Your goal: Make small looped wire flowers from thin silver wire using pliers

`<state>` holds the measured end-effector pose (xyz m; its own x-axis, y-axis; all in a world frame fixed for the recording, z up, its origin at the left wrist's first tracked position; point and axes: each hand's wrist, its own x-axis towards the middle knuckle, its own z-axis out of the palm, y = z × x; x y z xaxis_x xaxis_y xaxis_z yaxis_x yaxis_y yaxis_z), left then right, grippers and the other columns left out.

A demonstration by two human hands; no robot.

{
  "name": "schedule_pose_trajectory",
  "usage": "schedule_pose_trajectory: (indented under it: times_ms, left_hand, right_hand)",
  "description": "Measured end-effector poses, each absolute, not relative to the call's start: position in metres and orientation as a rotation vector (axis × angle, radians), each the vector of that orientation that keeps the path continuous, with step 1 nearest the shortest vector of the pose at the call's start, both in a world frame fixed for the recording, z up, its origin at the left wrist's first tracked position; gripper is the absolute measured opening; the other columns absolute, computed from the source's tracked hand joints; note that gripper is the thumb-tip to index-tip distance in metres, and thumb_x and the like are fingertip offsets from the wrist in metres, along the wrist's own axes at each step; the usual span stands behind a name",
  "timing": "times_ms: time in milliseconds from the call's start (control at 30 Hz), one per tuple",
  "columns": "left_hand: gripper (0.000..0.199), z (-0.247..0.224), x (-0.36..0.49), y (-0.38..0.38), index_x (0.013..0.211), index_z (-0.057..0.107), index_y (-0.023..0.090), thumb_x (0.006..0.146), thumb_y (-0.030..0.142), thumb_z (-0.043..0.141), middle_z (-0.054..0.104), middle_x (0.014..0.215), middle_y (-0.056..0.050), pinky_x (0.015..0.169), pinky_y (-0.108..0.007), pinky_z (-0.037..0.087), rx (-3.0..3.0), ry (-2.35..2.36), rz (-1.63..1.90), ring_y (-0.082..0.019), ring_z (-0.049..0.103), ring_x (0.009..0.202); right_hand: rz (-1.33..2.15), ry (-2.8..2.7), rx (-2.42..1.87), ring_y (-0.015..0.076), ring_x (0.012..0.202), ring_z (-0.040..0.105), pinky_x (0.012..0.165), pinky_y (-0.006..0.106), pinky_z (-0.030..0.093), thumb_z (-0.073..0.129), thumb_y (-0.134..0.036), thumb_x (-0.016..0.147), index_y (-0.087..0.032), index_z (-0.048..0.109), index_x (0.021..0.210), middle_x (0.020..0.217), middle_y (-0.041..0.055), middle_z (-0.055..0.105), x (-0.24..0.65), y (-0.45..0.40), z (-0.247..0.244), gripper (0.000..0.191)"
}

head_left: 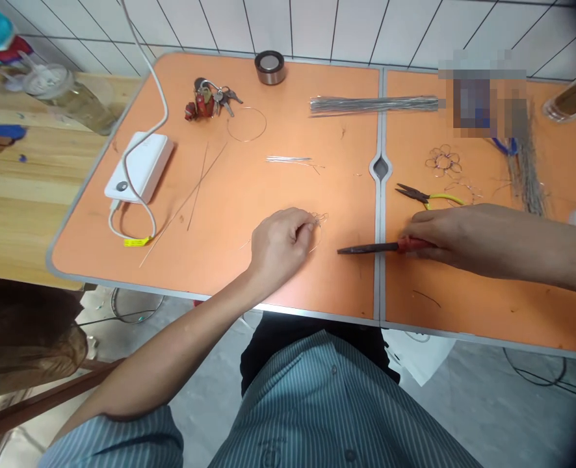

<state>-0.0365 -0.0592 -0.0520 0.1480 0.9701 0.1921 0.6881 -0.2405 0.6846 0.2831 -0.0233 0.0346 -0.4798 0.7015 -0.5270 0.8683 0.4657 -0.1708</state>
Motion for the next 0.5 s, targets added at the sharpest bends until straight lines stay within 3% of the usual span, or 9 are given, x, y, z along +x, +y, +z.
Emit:
schedule_pose_trajectory:
  times_ms: [167,500]
  left_hand:
    - [0.023,-0.048,-0.037,-0.061,0.083,0.075,0.024,0.094,0.014,0.057,0.083,0.089,-0.002,0.067,-0.035,0.046,1.922,1.577,0.921,-0.021,0.073,0.081]
    - [0.023,-0.042,-0.042,-0.066,0.091,0.078,0.024,0.096,0.015,0.058,0.083,0.093,-0.001,0.069,-0.034,0.048,1.921,1.620,1.015,-0.020,0.074,0.083]
  right_hand:
    - [-0.567,2.273,1.325,0.0296,0.098,0.072,0.071,0.040,0.043,0.053,-0.051,0.105,-0.029,0.078,0.112,0.118,0.0091,0.078,0.285,-0.026,0.029,0.034]
    - [-0.510,2.384,1.425,0.0311,0.095,0.070,0.067,0.037,0.039,0.063,-0.051,0.096,-0.029,0.072,0.104,0.113,0.0070,0.077,0.270,-0.026,0.025,0.025]
